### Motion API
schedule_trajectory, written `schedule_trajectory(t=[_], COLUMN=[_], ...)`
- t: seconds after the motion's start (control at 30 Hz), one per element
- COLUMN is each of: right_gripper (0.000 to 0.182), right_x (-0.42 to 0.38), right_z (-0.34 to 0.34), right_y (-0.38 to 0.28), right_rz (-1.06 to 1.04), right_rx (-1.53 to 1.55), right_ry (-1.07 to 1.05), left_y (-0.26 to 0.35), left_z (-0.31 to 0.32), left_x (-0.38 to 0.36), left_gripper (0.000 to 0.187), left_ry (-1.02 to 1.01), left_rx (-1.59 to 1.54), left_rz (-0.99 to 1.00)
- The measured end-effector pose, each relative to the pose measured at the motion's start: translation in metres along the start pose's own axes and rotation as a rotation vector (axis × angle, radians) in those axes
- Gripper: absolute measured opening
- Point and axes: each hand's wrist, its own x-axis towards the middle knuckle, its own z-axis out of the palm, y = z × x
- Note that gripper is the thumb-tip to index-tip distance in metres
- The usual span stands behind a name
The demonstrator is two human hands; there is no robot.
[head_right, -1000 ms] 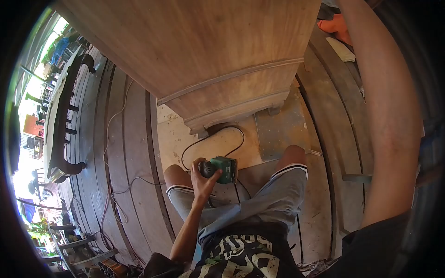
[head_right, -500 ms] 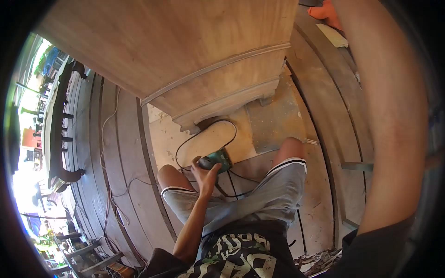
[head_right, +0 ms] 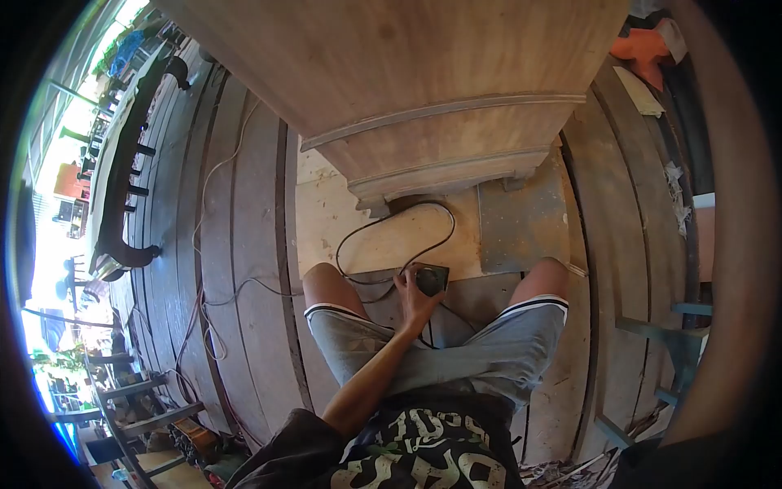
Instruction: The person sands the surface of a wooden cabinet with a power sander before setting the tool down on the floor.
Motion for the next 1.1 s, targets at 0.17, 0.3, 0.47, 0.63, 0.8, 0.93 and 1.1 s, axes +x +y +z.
schedule_trajectory(t=[0.17, 0.3, 0.47, 0.63, 0.8, 0.93, 1.1], right_gripper=[0.088, 0.089, 0.088, 0.088, 0.089, 0.086, 0.083], right_x=[-0.002, -0.009, -0.017, -0.019, -0.019, -0.020, -0.024], right_z=[-0.006, -0.014, -0.014, -0.015, -0.015, -0.017, -0.017], right_y=[-0.007, -0.023, -0.037, -0.041, -0.041, -0.040, -0.038], right_rz=[-0.094, -0.057, 0.021, 0.087, 0.116, 0.110, 0.108], right_rx=[-0.008, -0.030, -0.003, 0.024, 0.001, -0.003, 0.001], right_ry=[-0.039, -0.045, -0.052, -0.103, -0.106, -0.103, -0.087], left_y=[-0.003, -0.006, -0.011, -0.015, -0.021, -0.021, -0.038], left_z=[0.001, 0.001, 0.001, -0.006, -0.013, -0.017, -0.016], left_x=[0.001, 0.003, 0.009, 0.010, 0.008, 0.011, 0.013], left_gripper=[0.077, 0.079, 0.084, 0.084, 0.086, 0.088, 0.091], left_ry=[0.004, -0.040, -0.008, -0.028, -0.052, -0.078, -0.110], left_rx=[0.062, 0.089, 0.154, 0.149, 0.178, 0.212, 0.216], left_rz=[0.010, 0.040, 0.124, 0.116, 0.149, 0.137, 0.146])
